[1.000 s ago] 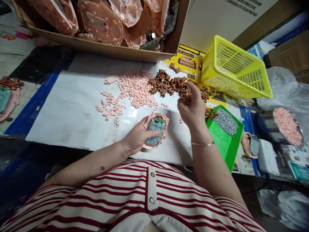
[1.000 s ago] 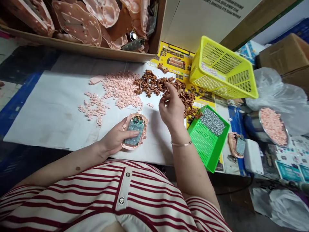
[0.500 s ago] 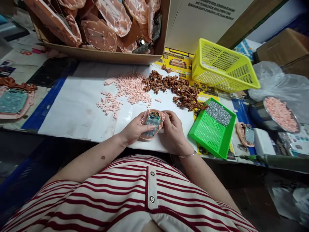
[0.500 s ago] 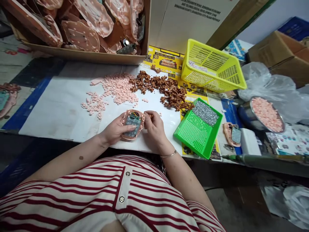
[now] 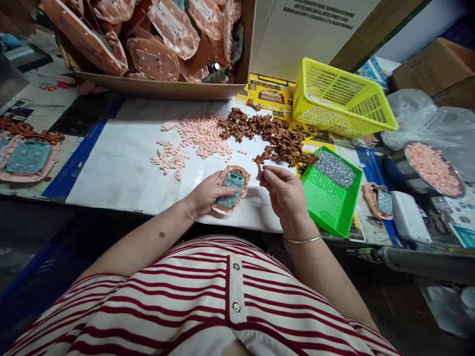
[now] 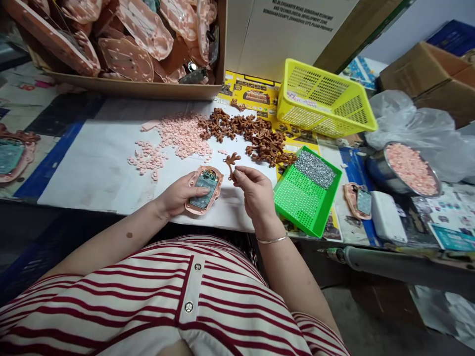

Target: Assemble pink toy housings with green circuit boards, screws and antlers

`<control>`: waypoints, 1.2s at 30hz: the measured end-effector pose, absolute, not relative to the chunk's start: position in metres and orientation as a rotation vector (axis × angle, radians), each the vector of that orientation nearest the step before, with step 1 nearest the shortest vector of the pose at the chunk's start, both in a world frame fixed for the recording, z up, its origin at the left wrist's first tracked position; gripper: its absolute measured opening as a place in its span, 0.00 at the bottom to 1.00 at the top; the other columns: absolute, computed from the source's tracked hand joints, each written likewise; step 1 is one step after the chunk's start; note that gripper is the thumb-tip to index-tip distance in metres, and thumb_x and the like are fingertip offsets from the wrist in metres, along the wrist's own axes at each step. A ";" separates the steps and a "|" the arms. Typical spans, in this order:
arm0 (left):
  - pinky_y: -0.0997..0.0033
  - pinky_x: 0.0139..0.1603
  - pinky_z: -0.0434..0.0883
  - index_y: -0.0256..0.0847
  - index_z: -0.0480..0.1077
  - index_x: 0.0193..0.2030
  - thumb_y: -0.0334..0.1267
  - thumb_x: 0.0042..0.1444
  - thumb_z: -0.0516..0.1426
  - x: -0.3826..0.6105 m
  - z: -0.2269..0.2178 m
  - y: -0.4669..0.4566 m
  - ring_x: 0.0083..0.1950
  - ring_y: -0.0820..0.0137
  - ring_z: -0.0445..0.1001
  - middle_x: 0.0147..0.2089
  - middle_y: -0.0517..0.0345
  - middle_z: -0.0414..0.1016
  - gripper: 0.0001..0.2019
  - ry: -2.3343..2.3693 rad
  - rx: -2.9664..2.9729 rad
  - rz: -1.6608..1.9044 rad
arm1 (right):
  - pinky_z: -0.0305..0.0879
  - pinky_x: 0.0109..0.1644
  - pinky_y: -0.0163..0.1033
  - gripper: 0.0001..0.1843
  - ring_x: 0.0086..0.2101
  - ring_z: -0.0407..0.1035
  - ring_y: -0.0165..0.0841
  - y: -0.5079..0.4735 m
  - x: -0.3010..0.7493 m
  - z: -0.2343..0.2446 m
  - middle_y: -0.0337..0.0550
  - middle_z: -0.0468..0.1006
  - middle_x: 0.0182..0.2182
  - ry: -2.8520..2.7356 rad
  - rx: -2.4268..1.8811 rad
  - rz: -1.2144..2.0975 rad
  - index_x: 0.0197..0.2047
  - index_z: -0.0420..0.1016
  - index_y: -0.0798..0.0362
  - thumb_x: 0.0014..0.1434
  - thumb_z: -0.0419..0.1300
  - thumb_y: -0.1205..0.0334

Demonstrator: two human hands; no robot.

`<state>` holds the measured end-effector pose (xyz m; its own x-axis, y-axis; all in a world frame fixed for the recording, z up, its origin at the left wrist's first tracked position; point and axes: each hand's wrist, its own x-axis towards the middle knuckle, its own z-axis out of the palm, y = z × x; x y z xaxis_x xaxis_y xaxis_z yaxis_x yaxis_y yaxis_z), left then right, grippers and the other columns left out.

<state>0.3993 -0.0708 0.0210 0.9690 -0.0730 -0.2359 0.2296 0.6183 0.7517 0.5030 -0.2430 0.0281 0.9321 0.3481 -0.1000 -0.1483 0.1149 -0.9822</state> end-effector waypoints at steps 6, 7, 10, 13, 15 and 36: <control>0.68 0.39 0.73 0.35 0.67 0.55 0.35 0.46 0.69 0.398 0.021 -0.073 0.38 0.67 0.77 0.41 0.51 0.78 0.29 0.153 0.948 -0.191 | 0.65 0.32 0.35 0.17 0.26 0.68 0.25 -0.228 0.495 0.037 0.36 0.80 0.25 -0.143 -1.363 0.449 0.31 0.84 0.48 0.37 0.79 0.54; 0.68 0.39 0.73 0.35 0.67 0.54 0.35 0.46 0.69 0.398 0.021 -0.073 0.38 0.68 0.77 0.40 0.52 0.78 0.29 0.151 0.948 -0.196 | 0.66 0.32 0.34 0.17 0.26 0.68 0.25 -0.228 0.495 0.037 0.36 0.81 0.25 -0.146 -1.371 0.451 0.31 0.85 0.48 0.37 0.79 0.54; 0.68 0.39 0.73 0.35 0.68 0.54 0.35 0.46 0.69 0.398 0.021 -0.073 0.38 0.67 0.77 0.41 0.52 0.78 0.28 0.156 0.931 -0.213 | 0.67 0.33 0.35 0.16 0.28 0.70 0.26 -0.229 0.497 0.035 0.37 0.82 0.26 -0.185 -1.413 0.416 0.31 0.85 0.47 0.38 0.79 0.53; 0.68 0.40 0.72 0.34 0.68 0.53 0.35 0.45 0.69 0.398 0.022 -0.072 0.37 0.68 0.77 0.40 0.52 0.78 0.28 0.173 0.913 -0.224 | 0.68 0.33 0.35 0.16 0.29 0.71 0.27 -0.231 0.497 0.035 0.37 0.82 0.28 -0.223 -1.446 0.379 0.32 0.85 0.47 0.39 0.79 0.53; 0.68 0.40 0.72 0.34 0.68 0.53 0.35 0.44 0.70 0.398 0.023 -0.072 0.37 0.68 0.77 0.40 0.52 0.78 0.28 0.184 0.907 -0.226 | 0.68 0.33 0.34 0.16 0.29 0.71 0.27 -0.232 0.498 0.036 0.37 0.82 0.28 -0.225 -1.449 0.398 0.32 0.85 0.47 0.39 0.79 0.53; 0.69 0.36 0.71 0.34 0.70 0.49 0.35 0.45 0.69 0.397 0.022 -0.068 0.34 0.68 0.76 0.37 0.51 0.79 0.23 0.104 0.863 -0.306 | 0.72 0.40 0.40 0.17 0.32 0.72 0.29 -0.238 0.499 0.026 0.37 0.80 0.31 -0.460 -1.517 0.347 0.34 0.82 0.46 0.45 0.77 0.47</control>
